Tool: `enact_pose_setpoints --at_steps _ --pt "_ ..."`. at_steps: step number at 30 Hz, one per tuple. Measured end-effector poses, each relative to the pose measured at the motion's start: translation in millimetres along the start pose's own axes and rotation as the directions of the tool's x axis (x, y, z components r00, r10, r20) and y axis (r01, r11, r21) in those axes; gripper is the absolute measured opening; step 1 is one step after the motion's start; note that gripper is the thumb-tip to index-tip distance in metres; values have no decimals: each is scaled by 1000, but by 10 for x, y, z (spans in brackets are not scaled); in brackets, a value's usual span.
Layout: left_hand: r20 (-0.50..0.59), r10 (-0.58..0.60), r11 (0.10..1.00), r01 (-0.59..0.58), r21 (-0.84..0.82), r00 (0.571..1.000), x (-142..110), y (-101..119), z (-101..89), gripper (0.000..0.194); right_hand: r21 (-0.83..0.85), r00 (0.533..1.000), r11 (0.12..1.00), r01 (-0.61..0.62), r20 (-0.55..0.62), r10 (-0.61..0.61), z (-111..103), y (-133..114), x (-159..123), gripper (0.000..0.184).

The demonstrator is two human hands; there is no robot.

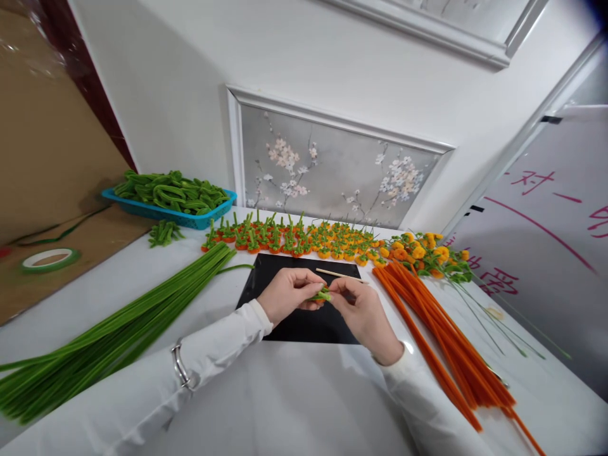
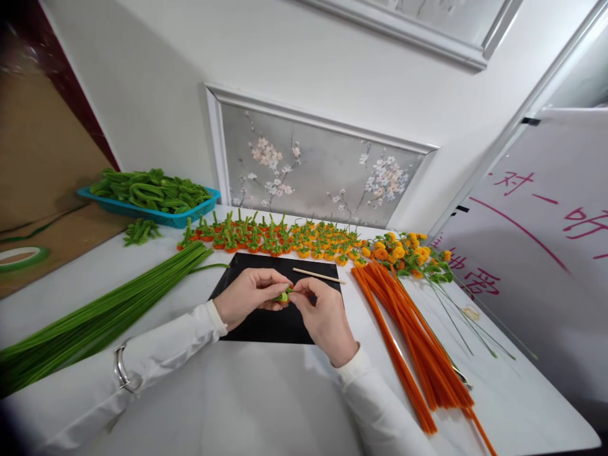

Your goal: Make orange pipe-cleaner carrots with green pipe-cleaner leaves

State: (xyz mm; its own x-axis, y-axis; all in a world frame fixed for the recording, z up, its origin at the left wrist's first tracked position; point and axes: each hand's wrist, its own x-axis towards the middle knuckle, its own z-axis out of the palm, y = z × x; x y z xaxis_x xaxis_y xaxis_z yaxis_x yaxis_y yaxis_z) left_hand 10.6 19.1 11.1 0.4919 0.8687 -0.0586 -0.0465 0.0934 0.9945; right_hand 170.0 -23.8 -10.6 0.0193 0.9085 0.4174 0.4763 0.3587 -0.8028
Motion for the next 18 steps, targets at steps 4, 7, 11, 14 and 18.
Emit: enact_pose_setpoints --at_steps 4,7,11,14,18 --pt "3 -3 1000 3 -17 1000 -2 -4 -2 29 -85 996 993 83 -23 -86 16 -34 -34 11" --pt "10 -13 1000 13 -29 1000 -11 4 6 30 -220 975 954 205 -40 -219 16 -66 -60 10" --pt "12 -86 994 87 -60 996 -21 23 8 29 -477 877 753 453 87 -473 -42 -96 -60 17" --pt "62 -171 979 176 -104 983 -15 23 -18 29 -546 746 536 644 297 -595 -137 -93 -30 20" --pt "114 -158 978 171 -116 981 -6 15 -43 27 -468 720 560 684 307 -623 -228 -55 10 19"
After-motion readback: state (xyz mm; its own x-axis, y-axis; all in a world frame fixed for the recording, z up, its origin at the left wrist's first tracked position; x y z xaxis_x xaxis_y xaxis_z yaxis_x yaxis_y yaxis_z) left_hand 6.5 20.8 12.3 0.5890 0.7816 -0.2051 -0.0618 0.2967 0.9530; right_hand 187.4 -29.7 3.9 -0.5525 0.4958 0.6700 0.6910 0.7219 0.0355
